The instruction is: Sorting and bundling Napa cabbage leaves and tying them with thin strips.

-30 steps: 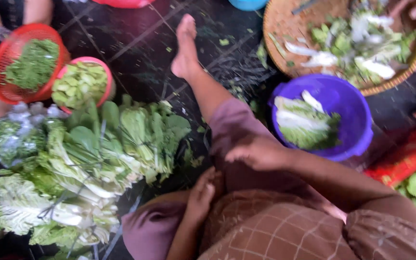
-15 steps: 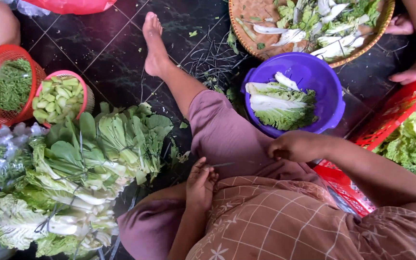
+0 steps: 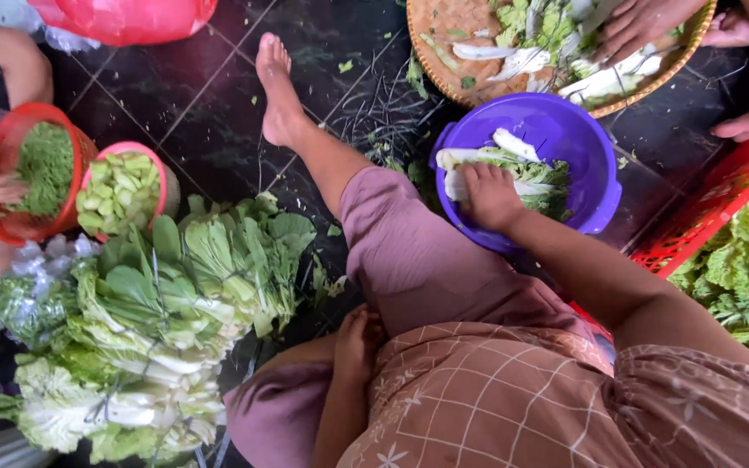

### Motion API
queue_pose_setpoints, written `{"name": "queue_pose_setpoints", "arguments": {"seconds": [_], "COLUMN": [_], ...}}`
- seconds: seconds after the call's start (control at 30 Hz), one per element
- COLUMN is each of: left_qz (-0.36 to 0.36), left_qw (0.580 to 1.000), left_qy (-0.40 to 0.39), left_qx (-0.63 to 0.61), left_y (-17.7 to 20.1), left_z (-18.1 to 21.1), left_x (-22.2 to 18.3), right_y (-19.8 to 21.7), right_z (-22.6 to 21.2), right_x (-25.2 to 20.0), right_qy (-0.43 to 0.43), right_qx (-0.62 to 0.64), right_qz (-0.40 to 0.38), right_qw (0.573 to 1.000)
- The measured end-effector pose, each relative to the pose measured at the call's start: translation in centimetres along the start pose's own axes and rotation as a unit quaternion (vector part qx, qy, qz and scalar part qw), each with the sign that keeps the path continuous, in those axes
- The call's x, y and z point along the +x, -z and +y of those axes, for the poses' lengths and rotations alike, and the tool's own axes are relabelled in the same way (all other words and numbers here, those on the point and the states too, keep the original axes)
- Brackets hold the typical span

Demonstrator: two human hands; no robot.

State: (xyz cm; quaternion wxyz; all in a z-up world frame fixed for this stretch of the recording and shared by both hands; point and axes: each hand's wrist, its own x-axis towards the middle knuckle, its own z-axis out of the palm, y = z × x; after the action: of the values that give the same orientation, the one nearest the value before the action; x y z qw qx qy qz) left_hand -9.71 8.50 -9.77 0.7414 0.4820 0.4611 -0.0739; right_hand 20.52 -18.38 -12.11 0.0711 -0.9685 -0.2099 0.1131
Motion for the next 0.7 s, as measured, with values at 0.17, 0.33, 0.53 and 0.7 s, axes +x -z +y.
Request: {"name": "queue_pose_setpoints", "arguments": {"seconds": [0.17, 0.33, 0.53, 0.7], "left_qz": [-0.006, -0.037, -0.045, -0.032], "left_qw": [0.998, 0.998, 0.999, 0.999], "left_qy": [0.021, 0.028, 0.013, 0.023], "left_qx": [-0.066, -0.051, -0.028, -0.022], "left_y": [0.6, 0.7, 0.7, 0.7], "left_z": [-0.7, -1.3, -1.4, -1.5], "left_x": [1.1, 2.7, 2.7, 2.9], "right_y": [1.7, 2.6, 5.5, 4.1], "right_z": [2.0, 6.6, 1.4, -1.8], "right_x": [-1.3, -0.3, 0.8, 2.3], "right_qy": [0.007, 0.016, 0.043, 0.074], "right_qx": [0.142, 0.281, 0.389, 0.293], "right_qz": [0.127, 0.235, 0.163, 0.210], "right_qw": [0.982, 0.931, 0.906, 0.930]}}
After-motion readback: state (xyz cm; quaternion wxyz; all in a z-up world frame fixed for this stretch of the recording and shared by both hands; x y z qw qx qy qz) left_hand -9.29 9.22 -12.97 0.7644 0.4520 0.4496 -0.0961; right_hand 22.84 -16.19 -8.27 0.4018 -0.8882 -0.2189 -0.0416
